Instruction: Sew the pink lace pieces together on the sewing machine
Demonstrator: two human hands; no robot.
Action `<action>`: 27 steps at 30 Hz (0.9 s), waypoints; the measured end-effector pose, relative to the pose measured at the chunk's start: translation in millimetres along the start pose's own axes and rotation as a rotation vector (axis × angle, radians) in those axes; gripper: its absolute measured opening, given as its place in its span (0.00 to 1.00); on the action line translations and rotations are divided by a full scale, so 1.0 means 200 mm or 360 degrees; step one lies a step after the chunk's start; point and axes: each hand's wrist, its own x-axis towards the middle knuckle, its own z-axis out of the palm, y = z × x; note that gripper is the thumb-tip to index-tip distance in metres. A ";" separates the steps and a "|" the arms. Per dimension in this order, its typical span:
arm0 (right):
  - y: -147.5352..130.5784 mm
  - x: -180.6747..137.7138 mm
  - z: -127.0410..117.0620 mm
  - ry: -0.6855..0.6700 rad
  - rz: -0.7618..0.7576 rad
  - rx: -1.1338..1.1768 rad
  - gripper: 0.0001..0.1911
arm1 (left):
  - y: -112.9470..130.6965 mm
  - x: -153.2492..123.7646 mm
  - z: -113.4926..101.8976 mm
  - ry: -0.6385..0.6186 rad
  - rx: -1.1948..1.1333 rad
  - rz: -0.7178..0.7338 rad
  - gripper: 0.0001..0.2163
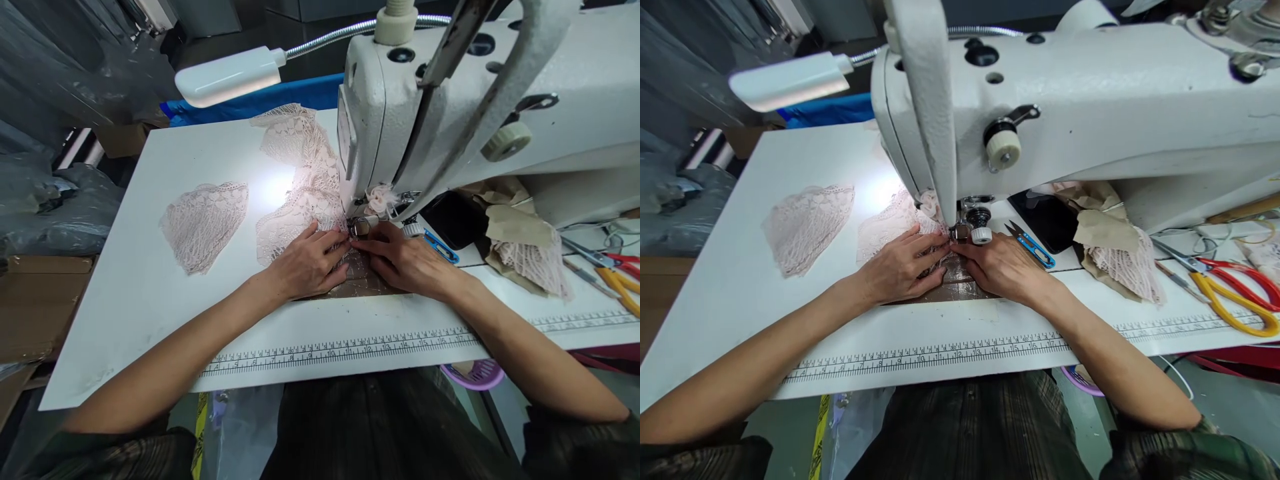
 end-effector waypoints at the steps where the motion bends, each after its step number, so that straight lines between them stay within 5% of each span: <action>1: 0.00 0.00 0.00 -0.0001 -0.0004 -0.0019 0.22 | -0.01 0.00 0.00 -0.0004 -0.0003 0.0005 0.15; 11: -0.02 0.01 0.03 0.0038 0.0061 -0.0146 0.22 | -0.09 0.03 0.02 -0.0007 -0.0034 0.0018 0.14; 17: 0.04 -0.01 -0.04 0.0197 0.0071 0.0427 0.20 | -0.12 0.04 0.00 -0.0066 0.0063 0.0067 0.18; 22: 0.12 0.00 -0.09 0.0072 0.0175 0.0895 0.17 | -0.13 0.06 -0.01 -0.0127 0.0080 0.0085 0.19; 27: 0.15 0.03 -0.05 0.0213 0.0315 0.1081 0.23 | -0.14 0.06 -0.01 -0.0127 0.0022 0.0073 0.19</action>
